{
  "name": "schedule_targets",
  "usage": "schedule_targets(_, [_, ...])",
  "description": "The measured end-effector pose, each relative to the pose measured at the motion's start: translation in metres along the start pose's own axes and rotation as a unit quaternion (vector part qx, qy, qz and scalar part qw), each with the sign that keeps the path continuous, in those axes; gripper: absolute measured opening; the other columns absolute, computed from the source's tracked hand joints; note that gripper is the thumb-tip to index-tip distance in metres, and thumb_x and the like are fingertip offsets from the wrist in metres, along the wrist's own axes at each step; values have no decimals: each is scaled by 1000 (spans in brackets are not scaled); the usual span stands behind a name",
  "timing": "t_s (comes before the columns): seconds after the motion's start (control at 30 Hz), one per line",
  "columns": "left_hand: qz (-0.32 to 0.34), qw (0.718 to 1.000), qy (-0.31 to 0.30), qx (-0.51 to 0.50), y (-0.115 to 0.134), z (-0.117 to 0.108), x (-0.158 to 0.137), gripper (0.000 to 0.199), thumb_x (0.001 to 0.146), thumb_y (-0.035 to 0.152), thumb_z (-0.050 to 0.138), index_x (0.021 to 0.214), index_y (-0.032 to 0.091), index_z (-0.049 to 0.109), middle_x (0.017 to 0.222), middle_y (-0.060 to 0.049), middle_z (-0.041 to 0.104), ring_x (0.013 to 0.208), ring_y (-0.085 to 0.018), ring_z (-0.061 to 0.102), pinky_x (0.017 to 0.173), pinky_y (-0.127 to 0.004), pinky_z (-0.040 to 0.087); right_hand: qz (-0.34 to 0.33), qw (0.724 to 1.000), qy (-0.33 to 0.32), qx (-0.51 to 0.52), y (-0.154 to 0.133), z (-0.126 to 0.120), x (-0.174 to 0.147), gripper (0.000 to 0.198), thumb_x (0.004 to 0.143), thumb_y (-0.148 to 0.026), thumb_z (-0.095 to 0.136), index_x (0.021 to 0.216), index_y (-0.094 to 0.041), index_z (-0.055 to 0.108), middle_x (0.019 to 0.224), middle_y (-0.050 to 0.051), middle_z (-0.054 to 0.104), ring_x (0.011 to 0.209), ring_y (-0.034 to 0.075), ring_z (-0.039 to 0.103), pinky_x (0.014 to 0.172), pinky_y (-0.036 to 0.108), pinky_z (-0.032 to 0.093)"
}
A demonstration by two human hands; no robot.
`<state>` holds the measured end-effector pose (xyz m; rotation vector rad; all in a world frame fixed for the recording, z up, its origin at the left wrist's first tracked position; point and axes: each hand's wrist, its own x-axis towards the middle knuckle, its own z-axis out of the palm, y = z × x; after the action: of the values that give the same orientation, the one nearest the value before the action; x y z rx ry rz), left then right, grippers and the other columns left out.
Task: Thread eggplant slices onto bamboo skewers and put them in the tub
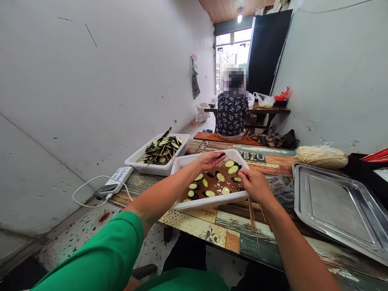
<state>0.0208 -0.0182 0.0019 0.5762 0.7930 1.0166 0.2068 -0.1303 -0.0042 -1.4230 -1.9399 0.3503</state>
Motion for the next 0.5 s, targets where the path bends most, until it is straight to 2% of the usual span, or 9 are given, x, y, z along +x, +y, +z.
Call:
schedule_targets(0.13, [10, 1000, 21, -1, 0, -2, 3, 24, 76, -12, 48, 85, 7, 58, 79, -8, 65, 78, -13, 68, 70, -18, 54, 2, 1000, -6, -22, -1, 0, -1, 34, 83, -36, 43, 81, -17, 72, 68, 4, 69, 59, 17, 58, 56, 25, 38])
schedule_targets(0.23, [17, 1000, 4, 7, -1, -3, 6, 14, 78, -5, 54, 80, 8, 59, 74, -7, 65, 72, -12, 67, 68, -20, 55, 4, 999, -9, -36, 0, 0, -1, 35, 83, -36, 43, 84, -17, 72, 71, 5, 71, 61, 17, 59, 57, 26, 38])
schedule_targets(0.37, [2, 999, -1, 33, -1, -3, 4, 2, 78, 8, 62, 78, 10, 61, 68, -5, 65, 59, -9, 63, 57, -18, 51, 1, 999, -9, -44, 0, 1, -1, 35, 83, -36, 42, 84, -18, 72, 71, 5, 71, 61, 18, 59, 58, 26, 38])
schedule_targets(0.5, [-14, 999, 10, 33, 0, -1, 1, 4, 79, 10, 62, 76, 10, 62, 65, -4, 65, 57, -8, 62, 55, -16, 50, 1, 999, -7, -51, -2, 1, -1, 36, 82, -36, 42, 83, -17, 73, 70, 5, 71, 60, 18, 59, 55, 26, 37])
